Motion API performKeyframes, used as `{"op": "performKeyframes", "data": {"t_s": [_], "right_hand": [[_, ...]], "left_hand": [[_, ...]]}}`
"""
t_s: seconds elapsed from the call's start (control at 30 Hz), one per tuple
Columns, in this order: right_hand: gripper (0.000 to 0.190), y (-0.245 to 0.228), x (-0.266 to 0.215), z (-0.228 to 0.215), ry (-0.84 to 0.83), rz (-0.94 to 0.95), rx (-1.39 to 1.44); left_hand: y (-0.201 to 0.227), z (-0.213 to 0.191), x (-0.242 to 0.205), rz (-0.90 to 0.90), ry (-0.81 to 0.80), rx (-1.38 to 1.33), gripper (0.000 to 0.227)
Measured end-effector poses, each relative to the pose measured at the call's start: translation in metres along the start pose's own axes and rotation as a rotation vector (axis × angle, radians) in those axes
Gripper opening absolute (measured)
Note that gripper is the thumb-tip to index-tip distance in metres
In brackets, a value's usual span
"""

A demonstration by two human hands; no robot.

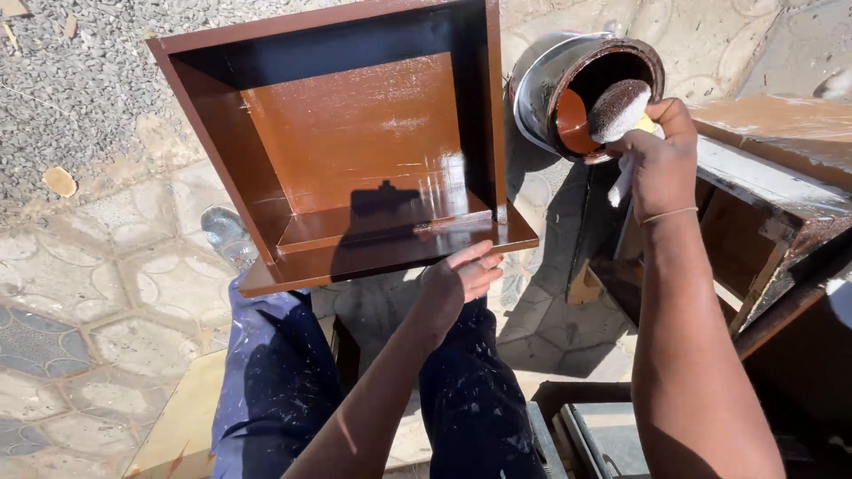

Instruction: Applying brown paint to the interior and edges of a wooden drawer using a sponge applicator.

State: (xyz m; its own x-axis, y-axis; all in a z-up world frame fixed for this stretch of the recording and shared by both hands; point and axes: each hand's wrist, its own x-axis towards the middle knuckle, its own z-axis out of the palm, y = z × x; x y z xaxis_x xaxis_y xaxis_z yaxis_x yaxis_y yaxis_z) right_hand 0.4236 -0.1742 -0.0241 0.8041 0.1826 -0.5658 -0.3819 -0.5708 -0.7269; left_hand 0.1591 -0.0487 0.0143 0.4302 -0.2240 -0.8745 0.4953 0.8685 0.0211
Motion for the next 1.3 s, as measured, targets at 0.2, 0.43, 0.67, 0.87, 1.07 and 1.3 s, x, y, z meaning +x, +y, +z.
{"op": "performKeyframes", "data": {"t_s": [0.2, 0.43, 0.67, 0.87, 1.07, 1.3], "right_hand": [[0.051, -0.010, -0.077, 0.092, -0.450, 0.187, 0.163], [0.026, 0.020, -0.100, 0.195, -0.773, 0.354, 0.066], [0.023, 0.068, -0.085, 0.325, -1.006, -0.003, -0.465], [0.022, 0.160, -0.071, 0.403, -1.121, -0.547, -0.980], [0.018, 0.261, -0.063, 0.438, -1.192, -0.726, -0.955], [0.045, 0.187, -0.084, 0.451, -1.291, -0.740, -1.321]], "left_hand": [[-0.009, -0.066, -0.087, 0.107, 0.166, -0.061, 0.064], [-0.028, -0.122, -0.078, 0.138, 0.333, -0.169, 0.048], [-0.022, -0.159, -0.068, 0.166, 0.569, -0.146, 0.030], [-0.044, -0.187, -0.047, 0.123, 0.785, -0.211, 0.025], [-0.030, -0.196, -0.055, -0.001, 0.821, -0.612, 0.018], [-0.002, -0.189, -0.069, 0.051, 0.833, -0.625, 0.015]]}}
